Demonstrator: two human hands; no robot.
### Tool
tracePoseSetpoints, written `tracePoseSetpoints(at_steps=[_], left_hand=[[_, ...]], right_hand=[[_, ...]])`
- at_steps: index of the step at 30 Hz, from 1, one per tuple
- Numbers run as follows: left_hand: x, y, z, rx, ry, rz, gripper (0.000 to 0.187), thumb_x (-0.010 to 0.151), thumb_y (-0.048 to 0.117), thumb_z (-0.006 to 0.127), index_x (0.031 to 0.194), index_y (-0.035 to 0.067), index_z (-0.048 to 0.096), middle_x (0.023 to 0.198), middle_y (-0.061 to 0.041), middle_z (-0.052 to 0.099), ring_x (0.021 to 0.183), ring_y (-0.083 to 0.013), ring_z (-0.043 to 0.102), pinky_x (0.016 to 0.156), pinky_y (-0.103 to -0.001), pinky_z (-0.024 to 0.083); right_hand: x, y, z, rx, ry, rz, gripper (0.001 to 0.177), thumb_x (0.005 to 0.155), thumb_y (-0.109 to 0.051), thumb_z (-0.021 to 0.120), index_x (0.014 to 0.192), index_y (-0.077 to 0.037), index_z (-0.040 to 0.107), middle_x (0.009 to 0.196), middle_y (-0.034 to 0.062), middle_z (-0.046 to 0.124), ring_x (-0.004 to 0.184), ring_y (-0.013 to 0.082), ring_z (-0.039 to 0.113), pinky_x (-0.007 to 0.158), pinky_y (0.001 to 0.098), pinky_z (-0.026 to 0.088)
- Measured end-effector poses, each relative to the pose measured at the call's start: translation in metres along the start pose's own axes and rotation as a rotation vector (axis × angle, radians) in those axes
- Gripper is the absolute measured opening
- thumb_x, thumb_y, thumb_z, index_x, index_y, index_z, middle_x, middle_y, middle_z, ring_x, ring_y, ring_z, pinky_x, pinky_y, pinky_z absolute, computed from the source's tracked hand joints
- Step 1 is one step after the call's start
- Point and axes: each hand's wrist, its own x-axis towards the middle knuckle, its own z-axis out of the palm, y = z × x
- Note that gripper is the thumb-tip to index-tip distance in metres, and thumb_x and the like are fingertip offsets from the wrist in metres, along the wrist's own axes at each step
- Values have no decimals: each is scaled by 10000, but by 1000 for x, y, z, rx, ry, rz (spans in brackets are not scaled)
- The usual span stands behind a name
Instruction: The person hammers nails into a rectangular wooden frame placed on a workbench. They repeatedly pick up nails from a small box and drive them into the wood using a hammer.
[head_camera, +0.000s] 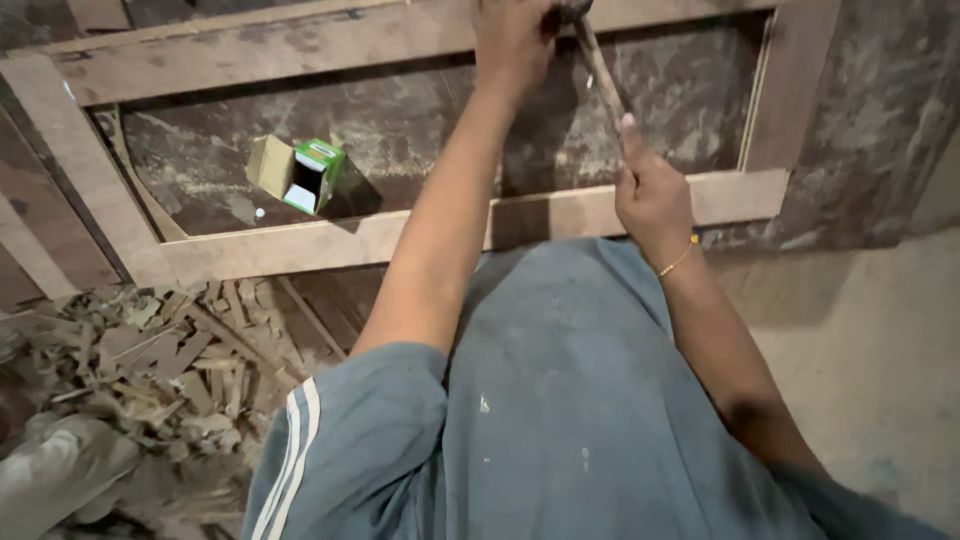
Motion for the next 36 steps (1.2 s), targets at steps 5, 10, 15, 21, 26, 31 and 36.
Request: tracePoseSetpoints(at_steps=[5,10,15,21,26,31,36], left_hand=[[-1,4,-3,-33,-104,-71,177,792,194,822,943,148,742,905,-102,739,894,-363,673,779,-515,497],[-5,3,3,-31,13,-73,138,742,158,775,877,185,771,864,-98,740,895,-387,663,790,-530,488],[-21,-25,23,-99,-50,-147,296,770,95,714,1065,117,696,1043,-159,706,1044,-417,625,904,-534,470],[-22,-43,15,-231,86,-79,576,743,76,687,1303,63,553,1249,-206,615,1193,-431,557,1061,-494,453],[-62,-4,-81,-235,128,-37,478,846,60,720,1298,70,564,1323,-162,613,1292,-368,554,1151,-466,404],[-114,23,-195,-2,150,-159,367,812,-23,681,1170,55,683,1239,-127,673,1234,-337,610,1115,-447,429],[-153,2,-282,373,227,-196,223,909,48,805,1108,75,709,1243,-111,660,1215,-345,580,1074,-480,432]], right_hand=[[1,-3,2,57,89,-95,690,1043,-4,617,1645,-241,379,1041,207,672,770,353,628,726,419,523],[7,6,2,-28,43,-58,681,1045,-8,650,1644,-216,399,951,205,670,736,360,623,721,433,519],[-11,16,8,147,264,-210,672,1078,16,626,1633,-213,324,1209,305,708,722,337,621,693,408,528],[-9,45,26,-87,96,-101,607,1090,-40,667,1640,-147,434,972,174,663,785,352,628,736,452,525],[-27,61,41,70,321,-306,575,1094,-39,626,1620,-91,403,1291,302,666,955,373,739,792,416,593],[-10,82,45,-169,159,-176,195,1044,-49,684,1211,-100,596,1009,171,666,840,378,687,742,427,558],[-13,75,13,165,351,-440,483,1038,71,645,1410,-61,367,1243,385,684,764,378,655,668,432,539]])
